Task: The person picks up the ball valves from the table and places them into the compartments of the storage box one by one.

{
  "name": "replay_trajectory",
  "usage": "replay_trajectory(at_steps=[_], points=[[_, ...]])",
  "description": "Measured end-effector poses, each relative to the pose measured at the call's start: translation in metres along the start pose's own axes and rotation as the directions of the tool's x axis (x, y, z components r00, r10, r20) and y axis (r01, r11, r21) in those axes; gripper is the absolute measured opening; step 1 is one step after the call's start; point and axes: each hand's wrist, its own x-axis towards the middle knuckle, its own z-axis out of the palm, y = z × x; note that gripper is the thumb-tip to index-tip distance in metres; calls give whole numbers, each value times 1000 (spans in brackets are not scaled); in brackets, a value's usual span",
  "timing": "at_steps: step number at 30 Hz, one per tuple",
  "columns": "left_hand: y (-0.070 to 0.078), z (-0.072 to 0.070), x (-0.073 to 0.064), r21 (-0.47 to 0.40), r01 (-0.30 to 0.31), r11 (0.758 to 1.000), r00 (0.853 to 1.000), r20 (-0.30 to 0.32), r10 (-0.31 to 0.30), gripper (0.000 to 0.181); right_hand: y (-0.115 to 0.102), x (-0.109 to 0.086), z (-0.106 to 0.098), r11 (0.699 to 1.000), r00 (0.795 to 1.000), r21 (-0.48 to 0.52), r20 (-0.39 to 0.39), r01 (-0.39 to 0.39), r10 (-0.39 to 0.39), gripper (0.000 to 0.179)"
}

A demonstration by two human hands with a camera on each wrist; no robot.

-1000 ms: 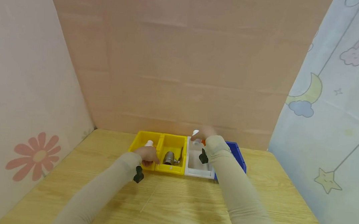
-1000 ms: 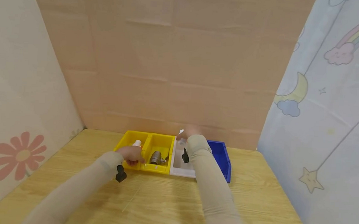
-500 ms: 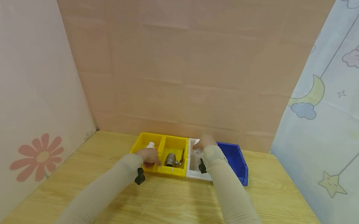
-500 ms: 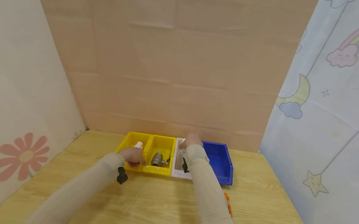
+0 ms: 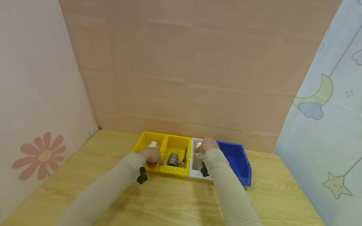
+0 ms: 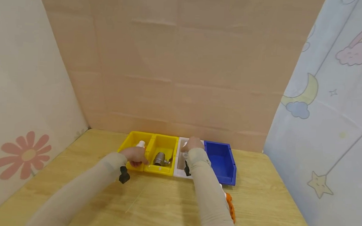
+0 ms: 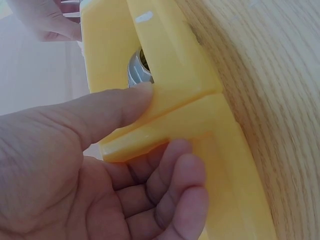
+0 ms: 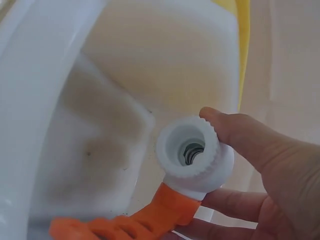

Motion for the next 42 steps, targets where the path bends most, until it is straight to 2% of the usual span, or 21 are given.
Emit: replay_trajectory(at_steps=[9,17,23,29,38,42], points=[[0,-2,0,9,7,1000,1000,9,-7,25,-4,-14,3,1000,1000,-21,19,21,-20,27],[0,0,2,10,11,1000,1000,14,-11,26,4,-6,14,986,995,-141,-33,85,-90,32],[0,0,1,37,0,999,1000,7,0,28,7,-1,20,988,996,-134,-36,78,-84,35],[3,-1,-2,27,-1,1000,1000,2,1,28,11,5,26,992,997,-114,-36,61,-66,36],[5,-2,-6,8,10,1000,1000,6,-10,28,9,3,27,999,1000,-35,-24,3,-4,43],[5,-3,-7,2,18,1000,1000,10,-18,28,9,4,27,999,1000,-45,-25,3,-4,44]])
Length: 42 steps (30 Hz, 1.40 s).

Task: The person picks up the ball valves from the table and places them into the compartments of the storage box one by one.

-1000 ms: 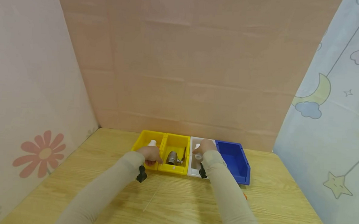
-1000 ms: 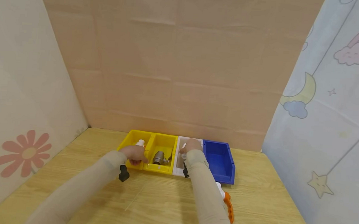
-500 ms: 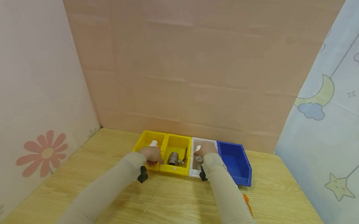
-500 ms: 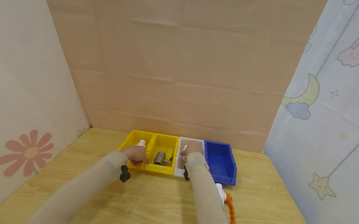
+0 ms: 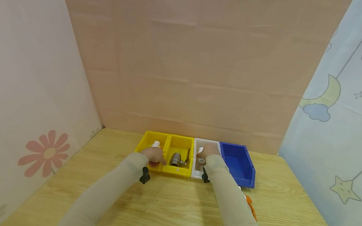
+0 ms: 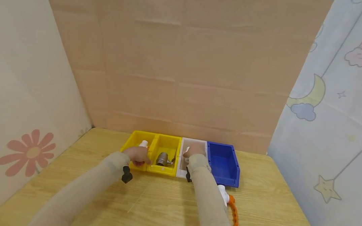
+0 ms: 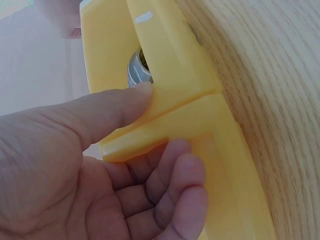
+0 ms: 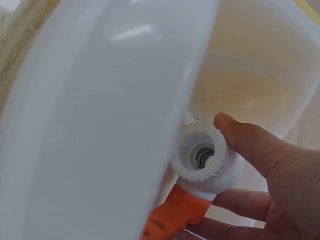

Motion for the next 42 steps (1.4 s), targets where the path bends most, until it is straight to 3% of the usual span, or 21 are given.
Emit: replay_trajectory(at_steps=[15,23,34,42], points=[[1,-3,1,-17,7,1000,1000,4,-7,24,11,20,9,1000,999,-4,-15,28,-28,48],[0,-2,2,-62,13,998,1000,10,-13,29,8,14,6,998,1000,59,10,2,-3,51],[0,0,1,-18,9,1000,1000,7,-9,27,2,1,3,985,1000,172,16,-28,26,52],[0,-1,0,-18,8,1000,1000,2,-8,28,3,-2,2,998,999,42,-25,37,-36,41]])
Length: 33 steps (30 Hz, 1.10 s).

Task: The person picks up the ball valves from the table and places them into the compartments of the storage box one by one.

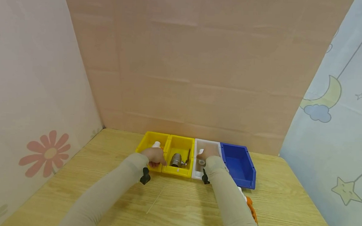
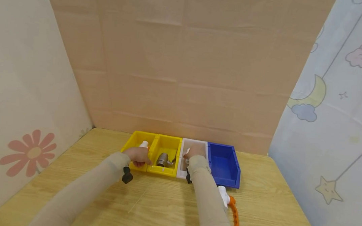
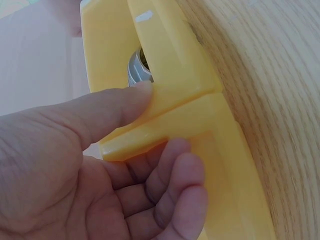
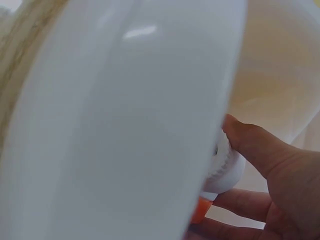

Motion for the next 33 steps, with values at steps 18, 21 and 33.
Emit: replay_trajectory(at_steps=[18,21,33], points=[[-1,2,-1,5,-23,1000,1000,-8,23,29,3,2,4,1000,1000,-11,22,-3,3,39],[-2,2,1,3,-29,1000,1000,-5,29,30,4,5,7,999,999,32,39,-29,28,41],[-8,3,7,-2,-29,1000,1000,-7,29,29,-9,-3,-24,1000,989,-9,148,19,-18,42]])
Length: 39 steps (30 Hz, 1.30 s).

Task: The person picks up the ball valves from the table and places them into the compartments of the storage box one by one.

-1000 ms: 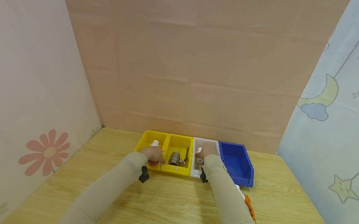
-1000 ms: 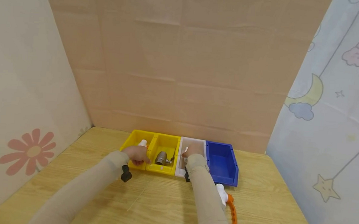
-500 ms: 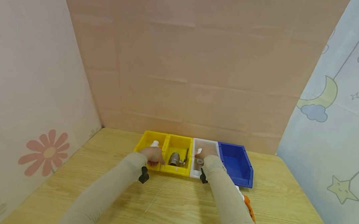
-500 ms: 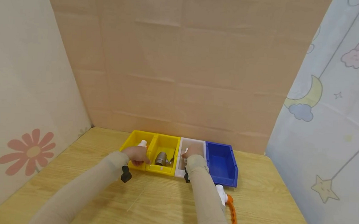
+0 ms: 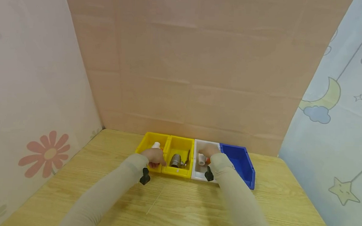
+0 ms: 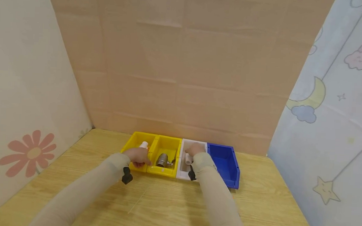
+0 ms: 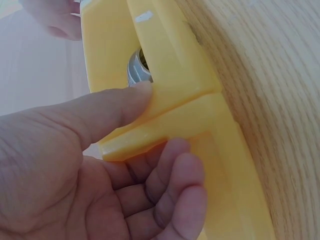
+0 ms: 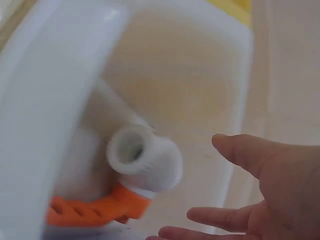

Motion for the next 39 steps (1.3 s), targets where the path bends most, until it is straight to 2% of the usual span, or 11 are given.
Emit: replay_trajectory(at_steps=[2,6,11,16,20,28,33,35,39], points=[[1,-1,-2,-2,0,1000,1000,-2,0,29,-1,-4,-12,999,1000,-38,0,26,-26,48],[2,-2,-5,-4,3,1000,1000,1,-3,28,2,-10,-32,999,999,19,33,43,-43,56],[2,-3,-5,4,11,1000,1000,4,-11,29,9,-22,-53,995,994,14,37,101,-102,51],[4,-5,-4,9,26,1000,1000,-1,-26,29,16,-36,-71,984,984,-8,-13,177,-177,46],[5,-5,-5,0,26,1000,1000,-4,-26,29,26,-48,-83,966,965,-13,-54,258,-258,44],[6,-4,-6,-13,12,1000,1000,8,-12,31,43,-87,-105,954,949,14,-109,300,-297,43],[6,-2,-6,-25,18,1000,1000,4,-18,29,57,-112,-106,943,937,-88,-115,322,-331,36],[6,-1,-5,-32,20,999,1000,3,-20,29,65,-121,-100,942,943,-135,-87,307,-320,36],[6,0,-4,-41,29,999,1000,2,-29,29,86,-133,-78,953,969,-184,-3,242,-247,36]])
